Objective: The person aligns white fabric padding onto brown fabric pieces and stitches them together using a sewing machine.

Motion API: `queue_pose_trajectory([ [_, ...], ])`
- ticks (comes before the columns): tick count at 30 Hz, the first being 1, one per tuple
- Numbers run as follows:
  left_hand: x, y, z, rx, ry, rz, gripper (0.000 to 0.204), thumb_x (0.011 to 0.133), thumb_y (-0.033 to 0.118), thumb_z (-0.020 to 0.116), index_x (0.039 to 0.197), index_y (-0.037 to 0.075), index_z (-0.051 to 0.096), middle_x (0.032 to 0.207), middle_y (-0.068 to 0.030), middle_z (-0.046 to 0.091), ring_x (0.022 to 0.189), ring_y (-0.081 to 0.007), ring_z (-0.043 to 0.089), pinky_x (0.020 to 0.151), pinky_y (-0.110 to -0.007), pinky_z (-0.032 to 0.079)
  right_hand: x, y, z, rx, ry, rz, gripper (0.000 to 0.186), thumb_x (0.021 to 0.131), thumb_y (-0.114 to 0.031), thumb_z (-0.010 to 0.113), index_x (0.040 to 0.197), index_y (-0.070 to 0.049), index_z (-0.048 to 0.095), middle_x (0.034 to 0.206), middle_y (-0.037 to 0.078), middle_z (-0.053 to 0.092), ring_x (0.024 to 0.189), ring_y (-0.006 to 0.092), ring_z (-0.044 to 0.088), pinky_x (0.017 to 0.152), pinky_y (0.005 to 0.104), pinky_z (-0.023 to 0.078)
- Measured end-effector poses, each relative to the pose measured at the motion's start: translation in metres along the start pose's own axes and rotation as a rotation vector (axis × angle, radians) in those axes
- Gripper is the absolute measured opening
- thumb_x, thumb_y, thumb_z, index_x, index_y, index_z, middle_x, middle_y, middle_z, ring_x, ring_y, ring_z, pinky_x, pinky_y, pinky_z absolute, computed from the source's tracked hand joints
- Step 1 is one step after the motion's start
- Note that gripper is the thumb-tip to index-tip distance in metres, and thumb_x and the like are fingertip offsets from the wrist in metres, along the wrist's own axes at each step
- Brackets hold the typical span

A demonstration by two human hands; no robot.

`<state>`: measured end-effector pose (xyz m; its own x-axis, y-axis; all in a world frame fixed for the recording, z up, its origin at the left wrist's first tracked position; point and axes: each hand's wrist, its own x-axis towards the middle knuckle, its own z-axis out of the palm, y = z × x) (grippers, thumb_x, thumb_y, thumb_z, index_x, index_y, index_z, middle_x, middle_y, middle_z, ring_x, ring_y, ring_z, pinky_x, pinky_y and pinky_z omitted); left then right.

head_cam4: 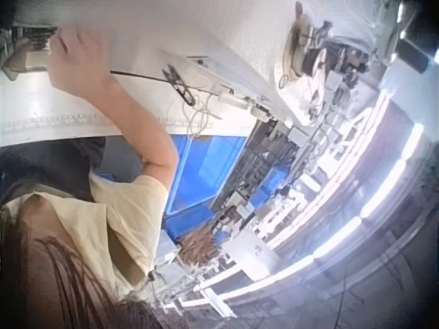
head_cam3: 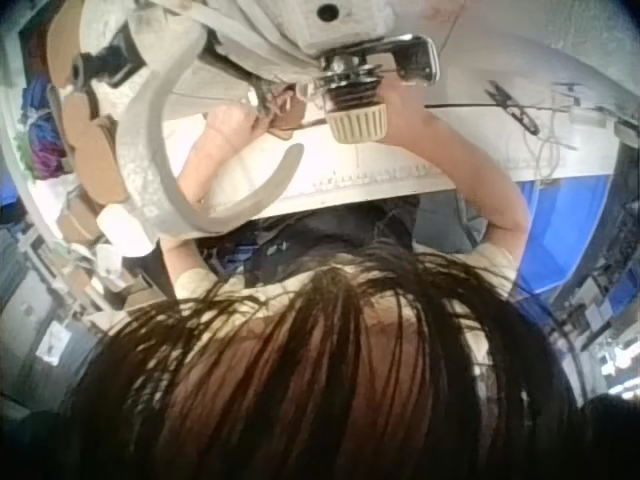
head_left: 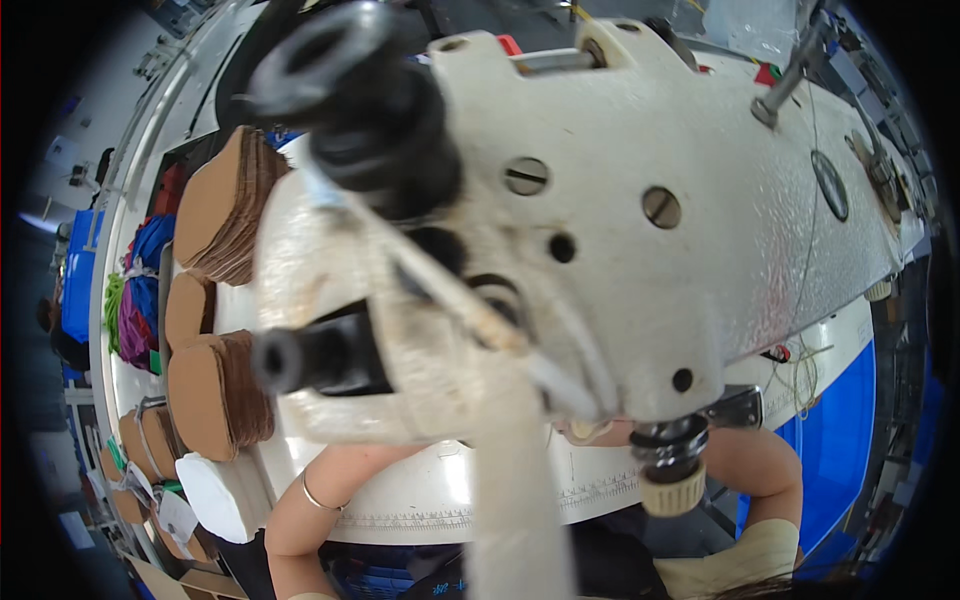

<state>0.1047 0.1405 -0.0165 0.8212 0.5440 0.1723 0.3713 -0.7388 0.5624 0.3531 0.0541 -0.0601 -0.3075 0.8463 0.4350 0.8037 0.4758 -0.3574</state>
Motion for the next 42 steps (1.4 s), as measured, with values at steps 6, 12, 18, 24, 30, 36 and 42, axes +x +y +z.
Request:
queue_pose_trajectory([
  [6, -0.006, 0.002, -0.017, 0.004, -0.054, -0.1, 0.046, 0.083, 0.028, 0.072, 0.117, -0.002, 0.062, 0.128, -0.0218, 0.055, 0.122, -0.0406, 0.05, 0.102, -0.047, 0.042, -0.003, -0.002, -0.011, -0.163, -0.15, -0.096, 0.017, 0.068, -0.014, 0.061, 0.081, -0.005, 0.067, 0.099, 0.01, 0.065, 0.084, 0.026, 0.063, 0.06, 0.0428, 0.05],
  [12, -0.018, 0.013, -0.004, 0.292, -0.248, -0.073, 0.107, 0.082, 0.071, 0.053, 0.146, -0.01, 0.023, 0.152, -0.0299, 0.022, 0.143, -0.0425, 0.021, 0.116, -0.052, 0.017, 0.01, 0.002, -0.02, -0.319, 0.025, -0.23, 0.012, 0.07, -0.015, 0.058, 0.079, -0.008, 0.064, 0.079, 0.007, 0.059, 0.067, 0.0258, 0.055, 0.055, 0.0449, 0.043],
  [18, -0.103, 0.085, -0.006, 0.679, -0.575, -0.061, 0.06, 0.095, 0.029, 0.054, 0.143, -0.003, 0.037, 0.15, -0.0261, 0.032, 0.14, -0.0415, 0.03, 0.114, -0.051, 0.025, 0.019, -0.001, -0.013, -0.186, 0.105, -0.236, 0.013, 0.069, -0.013, 0.059, 0.08, -0.008, 0.065, 0.064, 0.003, 0.056, 0.055, 0.0262, 0.052, 0.052, 0.0461, 0.04],
  [24, -0.114, 0.07, -0.078, -0.192, 0.057, -0.491, 0.03, 0.091, 0.006, 0.061, 0.121, 0.006, 0.062, 0.091, -0.0181, 0.068, 0.081, -0.0215, 0.07, 0.073, -0.034, 0.055, 0.015, -0.003, -0.012, 0.013, 0.12, -0.141, 0.024, 0.07, -0.004, 0.062, 0.093, -0.007, 0.068, 0.069, 0.003, 0.053, 0.055, 0.0221, 0.053, 0.047, 0.0365, 0.042],
  [30, -0.003, -0.046, -0.205, 0.423, 0.943, -0.225, 0.022, 0.099, 0.007, 0.052, 0.117, -0.001, 0.061, 0.09, -0.0146, 0.068, 0.073, -0.0149, 0.061, 0.07, -0.025, 0.049, 0.014, -0.005, -0.014, -0.01, 0.069, -0.103, 0.029, 0.069, -0.005, 0.062, 0.098, -0.006, 0.069, 0.064, 0.001, 0.052, 0.049, 0.0196, 0.051, 0.044, 0.0356, 0.041],
  [36, 0.032, -0.124, -0.187, 0.553, 0.335, -0.223, 0.047, 0.09, -0.006, 0.048, 0.137, 0.003, 0.048, 0.137, -0.0179, 0.052, 0.129, -0.033, 0.048, 0.109, -0.041, 0.038, 0.015, -0.003, -0.018, -0.024, 0.076, -0.155, 0.031, 0.068, -0.009, 0.064, 0.097, -0.003, 0.07, 0.07, 0.005, 0.066, 0.046, 0.0212, 0.056, 0.042, 0.0354, 0.044],
  [42, 0.023, -0.131, -0.174, 0.563, 0.365, -0.173, 0.047, 0.092, -0.001, 0.049, 0.139, 0.002, 0.044, 0.143, -0.018, 0.046, 0.133, -0.0334, 0.042, 0.112, -0.041, 0.036, 0.018, -0.003, -0.016, -0.021, 0.104, -0.173, 0.031, 0.069, -0.011, 0.064, 0.098, -0.004, 0.071, 0.071, 0.005, 0.066, 0.051, 0.0204, 0.06, 0.045, 0.0351, 0.046],
])
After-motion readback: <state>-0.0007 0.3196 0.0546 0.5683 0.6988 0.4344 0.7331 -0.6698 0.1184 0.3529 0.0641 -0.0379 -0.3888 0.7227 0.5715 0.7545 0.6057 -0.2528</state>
